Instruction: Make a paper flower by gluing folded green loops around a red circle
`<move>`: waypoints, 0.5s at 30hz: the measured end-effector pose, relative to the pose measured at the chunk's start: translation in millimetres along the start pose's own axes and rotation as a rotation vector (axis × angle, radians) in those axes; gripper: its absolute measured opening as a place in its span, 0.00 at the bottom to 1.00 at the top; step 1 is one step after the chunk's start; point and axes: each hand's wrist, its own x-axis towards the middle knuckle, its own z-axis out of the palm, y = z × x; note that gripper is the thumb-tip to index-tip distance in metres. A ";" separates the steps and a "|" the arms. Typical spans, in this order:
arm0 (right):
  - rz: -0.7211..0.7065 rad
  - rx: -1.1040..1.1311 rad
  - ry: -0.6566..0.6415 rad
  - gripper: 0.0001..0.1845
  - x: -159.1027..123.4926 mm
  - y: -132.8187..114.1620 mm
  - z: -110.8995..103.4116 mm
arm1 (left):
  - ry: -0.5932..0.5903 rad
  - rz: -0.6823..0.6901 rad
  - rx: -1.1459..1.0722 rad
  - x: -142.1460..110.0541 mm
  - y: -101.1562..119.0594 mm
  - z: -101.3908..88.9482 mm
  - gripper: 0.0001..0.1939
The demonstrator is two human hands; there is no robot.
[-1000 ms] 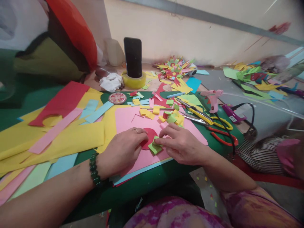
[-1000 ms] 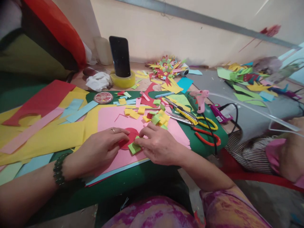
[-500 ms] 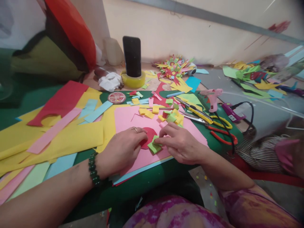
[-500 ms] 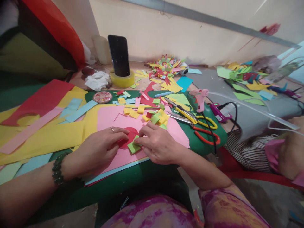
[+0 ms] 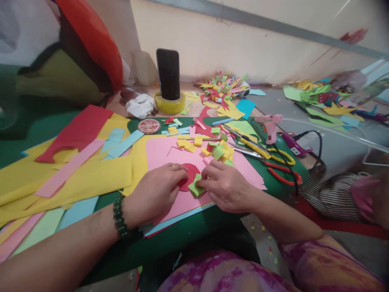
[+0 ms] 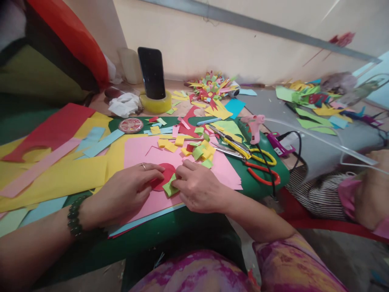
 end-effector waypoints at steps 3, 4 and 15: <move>0.019 0.016 0.046 0.15 -1.0 0.6 1.1 | 0.002 -0.003 -0.011 -0.2 0.3 0.2 0.14; 0.020 0.012 0.047 0.15 -1.3 0.9 1.4 | 0.002 -0.003 -0.012 -0.2 0.4 0.2 0.14; -0.004 0.005 0.012 0.15 -2.5 4.4 5.1 | -0.013 -0.009 -0.018 0.8 0.7 -0.5 0.15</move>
